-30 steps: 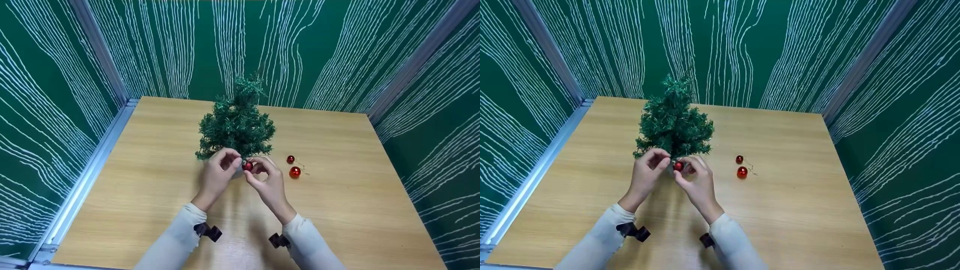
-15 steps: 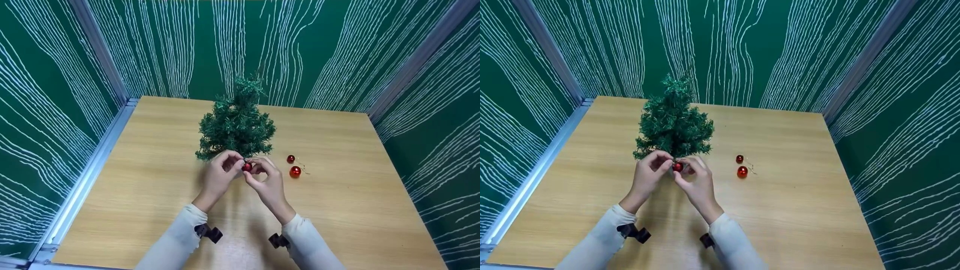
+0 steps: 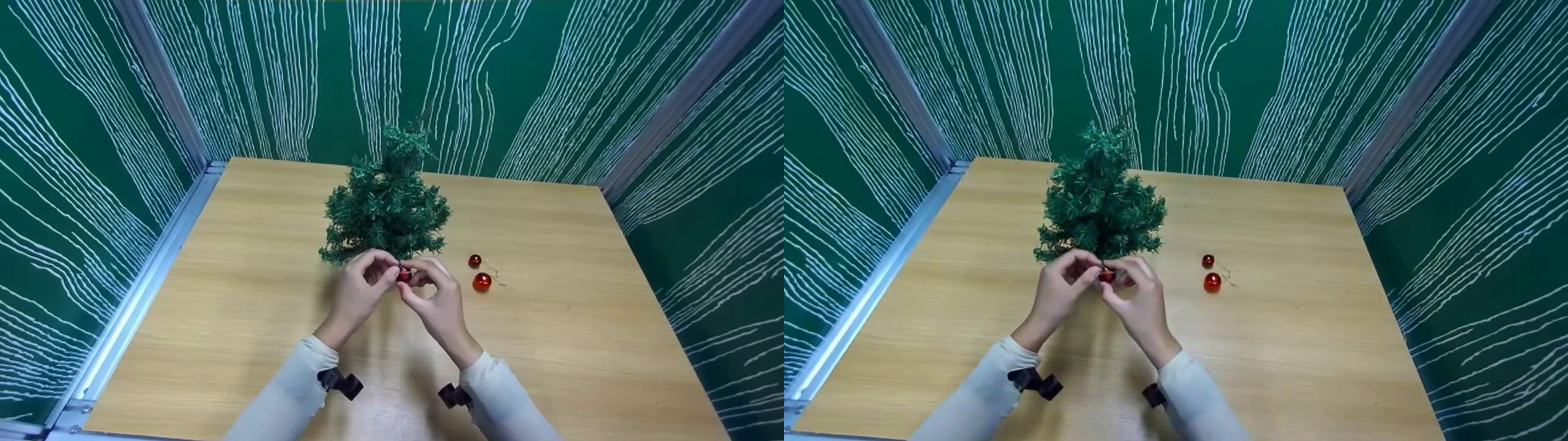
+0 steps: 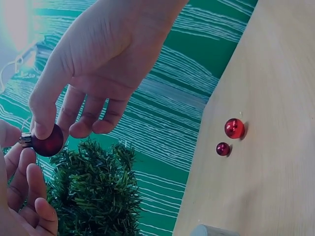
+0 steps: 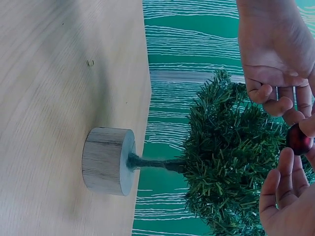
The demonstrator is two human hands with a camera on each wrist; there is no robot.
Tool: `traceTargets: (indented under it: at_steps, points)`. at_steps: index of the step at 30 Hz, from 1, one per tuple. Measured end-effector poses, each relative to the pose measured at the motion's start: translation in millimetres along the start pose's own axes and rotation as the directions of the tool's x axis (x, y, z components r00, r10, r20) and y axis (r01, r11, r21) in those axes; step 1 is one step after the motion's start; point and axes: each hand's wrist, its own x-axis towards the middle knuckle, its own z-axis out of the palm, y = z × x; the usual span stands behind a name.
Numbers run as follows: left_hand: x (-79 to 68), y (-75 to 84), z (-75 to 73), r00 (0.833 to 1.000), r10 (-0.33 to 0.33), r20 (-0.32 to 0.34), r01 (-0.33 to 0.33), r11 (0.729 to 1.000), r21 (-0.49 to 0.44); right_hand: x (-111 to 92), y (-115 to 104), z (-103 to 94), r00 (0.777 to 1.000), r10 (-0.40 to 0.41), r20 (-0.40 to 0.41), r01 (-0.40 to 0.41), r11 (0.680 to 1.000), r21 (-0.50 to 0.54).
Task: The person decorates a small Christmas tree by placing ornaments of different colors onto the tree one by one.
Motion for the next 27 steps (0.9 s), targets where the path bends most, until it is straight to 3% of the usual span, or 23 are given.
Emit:
traceTargets:
  at_steps: [8,22,24,27]
  points:
    - [-0.8,-2.3,-1.5,0.999,0.040,0.008,-0.040,0.999,0.005,0,1,-0.2,1.000,0.000,0.002,0.000,1.000,0.002]
    - [-0.4,-4.0,3.1,0.999,0.037,-0.026,-0.038,0.999,-0.030,-3,2,0.6,1.000,0.024,0.001,-0.024,1.000,-0.005]
    - [-0.4,-0.8,3.8,1.000,0.014,-0.028,-0.015,0.998,-0.057,-3,2,0.9,0.999,0.038,0.001,-0.038,0.999,-0.003]
    - [-1.2,16.4,0.5,0.999,-0.001,-0.032,-0.002,0.995,-0.103,-3,2,1.4,0.998,0.055,0.005,-0.055,0.998,0.002]
